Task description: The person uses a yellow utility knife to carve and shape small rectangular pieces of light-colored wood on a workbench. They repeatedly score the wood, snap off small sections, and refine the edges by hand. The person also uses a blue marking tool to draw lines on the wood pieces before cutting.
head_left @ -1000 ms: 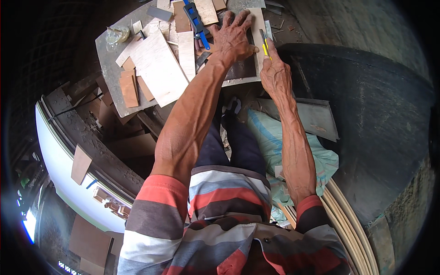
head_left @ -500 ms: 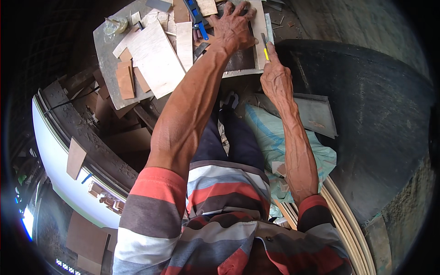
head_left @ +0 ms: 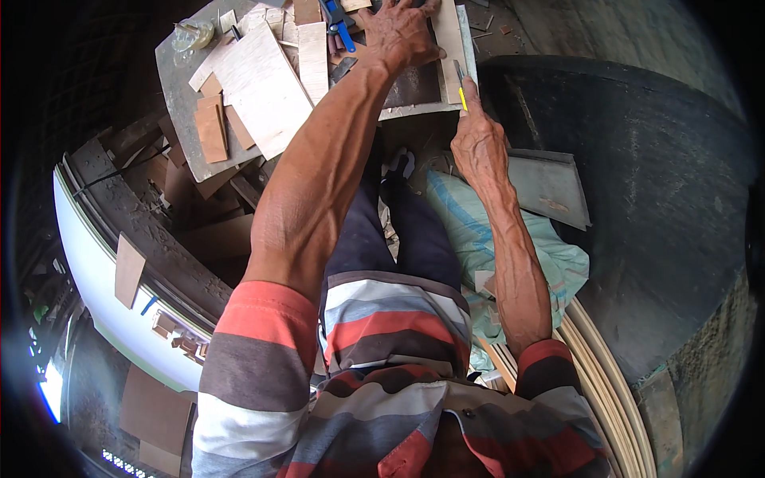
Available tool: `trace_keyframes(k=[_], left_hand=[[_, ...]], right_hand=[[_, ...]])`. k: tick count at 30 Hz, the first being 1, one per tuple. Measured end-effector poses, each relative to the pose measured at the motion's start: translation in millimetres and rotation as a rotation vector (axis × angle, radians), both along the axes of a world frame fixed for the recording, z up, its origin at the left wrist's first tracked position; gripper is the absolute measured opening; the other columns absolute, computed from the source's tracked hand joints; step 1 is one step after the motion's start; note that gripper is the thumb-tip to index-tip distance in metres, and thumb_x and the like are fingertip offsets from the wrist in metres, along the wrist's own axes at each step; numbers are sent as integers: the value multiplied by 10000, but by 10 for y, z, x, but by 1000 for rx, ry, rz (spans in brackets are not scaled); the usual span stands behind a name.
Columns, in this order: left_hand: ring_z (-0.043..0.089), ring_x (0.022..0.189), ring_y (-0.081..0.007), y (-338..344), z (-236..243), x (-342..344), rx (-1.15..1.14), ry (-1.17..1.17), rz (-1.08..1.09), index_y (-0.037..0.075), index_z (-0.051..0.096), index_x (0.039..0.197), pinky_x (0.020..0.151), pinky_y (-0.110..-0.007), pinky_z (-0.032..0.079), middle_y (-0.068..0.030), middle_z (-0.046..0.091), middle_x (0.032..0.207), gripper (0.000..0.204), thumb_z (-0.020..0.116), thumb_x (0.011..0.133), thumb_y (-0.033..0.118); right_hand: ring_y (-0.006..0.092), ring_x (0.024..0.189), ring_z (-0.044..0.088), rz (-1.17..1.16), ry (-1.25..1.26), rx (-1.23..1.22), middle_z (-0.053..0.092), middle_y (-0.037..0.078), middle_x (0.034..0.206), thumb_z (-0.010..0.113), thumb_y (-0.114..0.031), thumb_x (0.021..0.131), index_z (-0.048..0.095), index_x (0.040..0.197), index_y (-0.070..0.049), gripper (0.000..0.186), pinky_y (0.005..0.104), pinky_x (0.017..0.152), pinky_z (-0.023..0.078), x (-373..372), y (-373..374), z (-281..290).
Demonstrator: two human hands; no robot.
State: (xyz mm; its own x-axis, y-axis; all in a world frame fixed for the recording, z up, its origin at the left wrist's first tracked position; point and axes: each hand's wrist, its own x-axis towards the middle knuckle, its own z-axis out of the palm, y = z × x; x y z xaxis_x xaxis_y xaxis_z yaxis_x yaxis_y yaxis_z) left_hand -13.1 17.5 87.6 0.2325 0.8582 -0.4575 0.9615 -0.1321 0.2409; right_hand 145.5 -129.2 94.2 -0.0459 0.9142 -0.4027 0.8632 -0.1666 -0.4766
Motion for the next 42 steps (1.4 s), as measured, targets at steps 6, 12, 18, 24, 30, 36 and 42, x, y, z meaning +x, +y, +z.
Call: trace_keyframes(k=[6,12,18,24,30,36,42], left_hand=[[177,1481,-346,-3,18,30,-5,0,-25,216,286,1547,1055,-691,327,-4,229,1614,974,751,755,540],[166,1485,-340,-8,-121,-27,26,42,-31,211,254,1561,1068,-690,324,-3,204,1624,976,732,779,545],[177,1479,-341,-34,120,32,-44,30,16,220,274,1554,1071,-672,335,1,216,1616,958,737,777,537],[193,1471,-343,-25,14,43,13,27,-11,226,305,1540,1064,-666,343,-1,240,1605,938,745,769,530],[205,1464,-352,-72,-47,9,56,-9,-26,218,310,1537,1071,-670,331,-12,244,1606,932,739,772,535],[208,1461,-354,-89,-62,60,45,15,-27,210,304,1539,1058,-689,334,-13,242,1608,956,740,761,556],[216,1468,-314,-101,-554,-29,253,-43,62,223,280,1541,1032,-672,317,49,257,1594,1072,796,678,597]], right_hand=[[424,782,644,1,-11,57,617,228,832,551,-36,908,356,1516,-160,650,525,715,502,65,-156,-46],[410,728,644,34,6,107,631,228,781,524,-44,963,388,1499,-138,561,490,672,483,77,-279,-27],[403,743,641,-5,38,54,613,218,803,537,-42,933,360,1515,-133,615,507,685,501,107,-390,17],[408,752,644,-19,9,35,620,229,823,539,-36,928,349,1521,-134,631,510,690,502,136,-510,4],[446,774,648,-27,5,95,640,259,833,501,-52,974,391,1497,-126,539,500,692,486,148,-616,28],[458,948,651,-58,108,115,657,284,1065,477,-38,975,407,1494,-125,531,454,789,513,241,-823,52],[460,1000,630,-93,234,322,633,281,1164,484,-10,941,416,1466,-69,533,457,842,514,201,-419,208]])
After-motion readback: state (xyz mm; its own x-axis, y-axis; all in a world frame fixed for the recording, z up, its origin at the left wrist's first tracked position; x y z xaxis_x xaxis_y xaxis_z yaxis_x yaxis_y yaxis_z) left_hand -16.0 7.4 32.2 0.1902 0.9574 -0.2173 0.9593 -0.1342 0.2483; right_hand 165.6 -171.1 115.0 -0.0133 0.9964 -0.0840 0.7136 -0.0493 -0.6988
